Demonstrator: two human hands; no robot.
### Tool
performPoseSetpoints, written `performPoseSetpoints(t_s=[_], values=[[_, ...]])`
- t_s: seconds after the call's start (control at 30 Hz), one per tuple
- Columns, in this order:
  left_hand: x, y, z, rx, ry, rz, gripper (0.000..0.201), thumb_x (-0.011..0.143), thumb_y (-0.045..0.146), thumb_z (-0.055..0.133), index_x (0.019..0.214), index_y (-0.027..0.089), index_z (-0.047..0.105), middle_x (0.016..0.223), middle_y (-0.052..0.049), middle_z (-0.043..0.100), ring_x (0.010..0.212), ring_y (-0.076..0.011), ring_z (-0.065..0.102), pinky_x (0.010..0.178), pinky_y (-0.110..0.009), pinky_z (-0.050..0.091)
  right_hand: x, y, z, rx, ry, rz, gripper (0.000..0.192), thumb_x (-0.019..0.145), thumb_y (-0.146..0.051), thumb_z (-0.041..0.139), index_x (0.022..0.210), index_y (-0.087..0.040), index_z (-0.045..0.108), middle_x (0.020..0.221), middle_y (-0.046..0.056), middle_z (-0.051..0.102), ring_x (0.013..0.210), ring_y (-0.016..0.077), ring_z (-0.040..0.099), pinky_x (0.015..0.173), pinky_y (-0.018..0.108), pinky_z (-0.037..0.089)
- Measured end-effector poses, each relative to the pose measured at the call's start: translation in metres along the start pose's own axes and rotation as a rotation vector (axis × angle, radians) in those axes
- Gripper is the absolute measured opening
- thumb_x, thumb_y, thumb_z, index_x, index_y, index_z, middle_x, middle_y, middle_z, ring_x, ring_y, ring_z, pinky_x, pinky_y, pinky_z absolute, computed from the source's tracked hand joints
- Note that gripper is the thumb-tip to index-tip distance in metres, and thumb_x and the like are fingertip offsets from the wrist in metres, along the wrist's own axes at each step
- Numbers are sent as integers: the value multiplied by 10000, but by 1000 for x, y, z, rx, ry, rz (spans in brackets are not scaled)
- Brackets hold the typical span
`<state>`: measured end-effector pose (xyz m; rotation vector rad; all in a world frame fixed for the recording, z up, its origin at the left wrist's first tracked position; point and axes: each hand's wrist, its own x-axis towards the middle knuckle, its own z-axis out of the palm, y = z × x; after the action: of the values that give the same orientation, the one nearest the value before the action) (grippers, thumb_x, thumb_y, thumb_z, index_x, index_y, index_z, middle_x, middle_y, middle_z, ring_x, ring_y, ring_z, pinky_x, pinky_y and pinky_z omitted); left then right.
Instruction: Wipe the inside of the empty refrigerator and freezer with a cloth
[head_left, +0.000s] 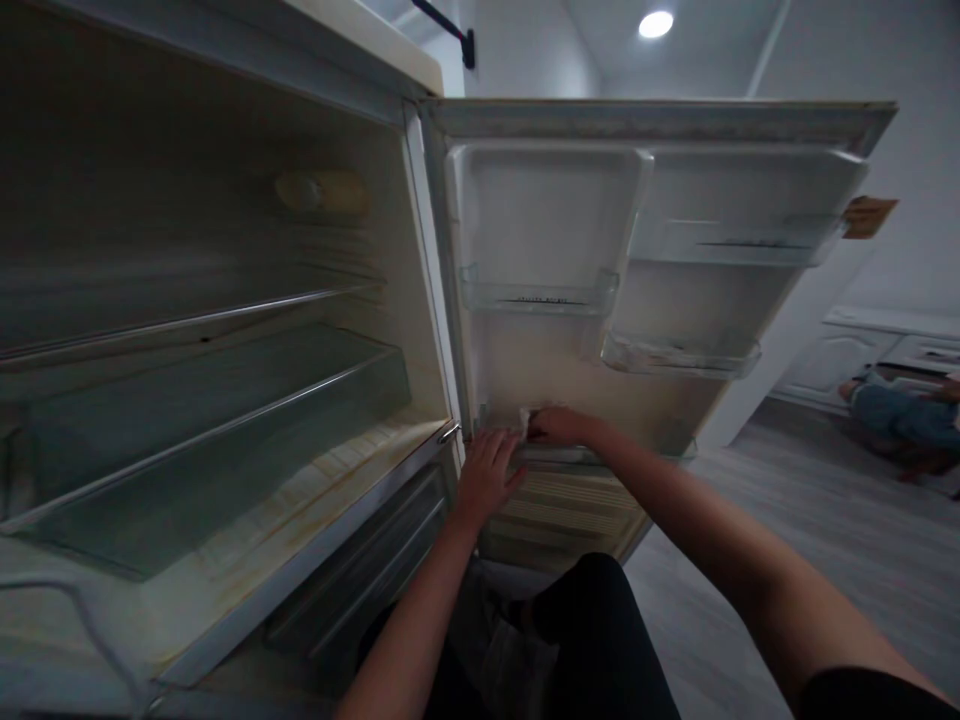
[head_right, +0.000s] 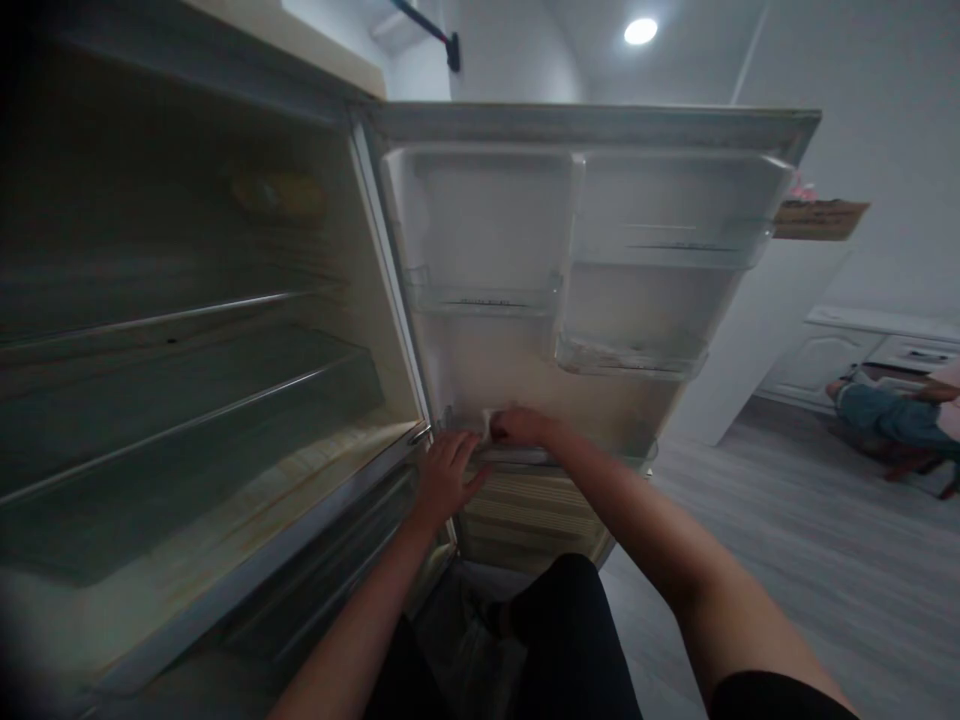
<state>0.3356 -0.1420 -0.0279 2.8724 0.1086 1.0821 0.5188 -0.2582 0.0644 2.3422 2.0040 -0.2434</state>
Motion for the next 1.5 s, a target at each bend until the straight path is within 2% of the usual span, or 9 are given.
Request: performPoseSetpoints(t_s=[0.3, 0.4, 0.6, 0.73, 0.87, 1.03, 1.17, 1.27, 1.5], values=[[-41, -6, -4, -30, 8, -88, 747, 976, 299, 515, 1620, 179, 156, 1654, -155, 313, 1568, -282, 194, 1224, -507, 327, 53, -21, 7, 342, -118, -157, 257, 936, -203, 550, 1044, -65, 739, 1048, 118, 747, 857, 170, 634, 831, 276, 491], [-39, -3, -9, -64, 9, -113, 749, 968, 268, 530, 1617, 191, 164, 1646, -144, 330, 1563, -276, 213, 1222, -497, 344, 9, 14, 9, 367, -203, -109, 251, 927, -237, 549, 1037, -105, 732, 1040, 92, 741, 878, 174, 638, 842, 281, 490], [-37, 1, -2, -115, 62, -119, 752, 956, 236, 542, 1617, 221, 185, 1637, -134, 349, 1560, -276, 224, 1221, -492, 353, -113, 96, 27, 281, -158, 444, 317, 892, -387, 546, 804, -142, 727, 808, 112, 705, 680, 210, 628, 710, 352, 513], [-33, 9, 0, -148, 81, -144, 765, 953, 216, 542, 1621, 208, 168, 1660, -140, 297, 1573, -283, 167, 1233, -503, 327, -133, 104, 30, 389, -89, 436, 233, 823, -329, 587, 771, -159, 738, 842, 106, 736, 727, 223, 654, 740, 350, 522], [-39, 12, -13, -266, -2, -143, 782, 935, 267, 604, 1609, 247, 206, 1706, -124, 162, 1578, -293, 141, 1239, -513, 303, -115, 82, 7, 392, 177, 372, 192, 776, -256, 559, 765, -144, 715, 805, 90, 719, 786, 210, 639, 797, 325, 514], [-70, 0, -9, -498, 30, -301, 734, 929, 331, 629, 1567, 285, 267, 1690, -134, 200, 1547, -297, 258, 1195, -529, 362, -77, 12, -18, 673, 550, 123, 389, 835, -338, 525, 1105, -112, 690, 929, 79, 700, 844, 203, 643, 729, 288, 513], [-96, -11, 10, -730, 197, -627, 665, 912, 407, 635, 1492, 274, 338, 1568, -180, 384, 1224, -264, 624, 908, -430, 581, -27, -71, 2, 306, 432, -15, 531, 804, -325, 689, 1293, -134, 611, 1304, 152, 603, 1118, 251, 608, 932, 348, 507], [-103, -14, 11, -774, 222, -769, 561, 908, 413, 625, 1409, 261, 424, 1473, -161, 475, 1036, -212, 678, 795, -371, 588, 8, -116, 26, -92, 313, 206, 465, 855, -331, 708, 1239, -80, 633, 1265, 226, 607, 1114, 333, 614, 929, 446, 515], [-90, -12, -5, -738, 312, -766, 442, 923, 345, 589, 1336, 244, 468, 1376, -136, 540, 1018, -185, 658, 793, -333, 567, 31, -136, 34, -164, 332, 380, 241, 935, -206, 603, 1119, -63, 667, 1076, 230, 685, 945, 302, 712, 783, 392, 575]])
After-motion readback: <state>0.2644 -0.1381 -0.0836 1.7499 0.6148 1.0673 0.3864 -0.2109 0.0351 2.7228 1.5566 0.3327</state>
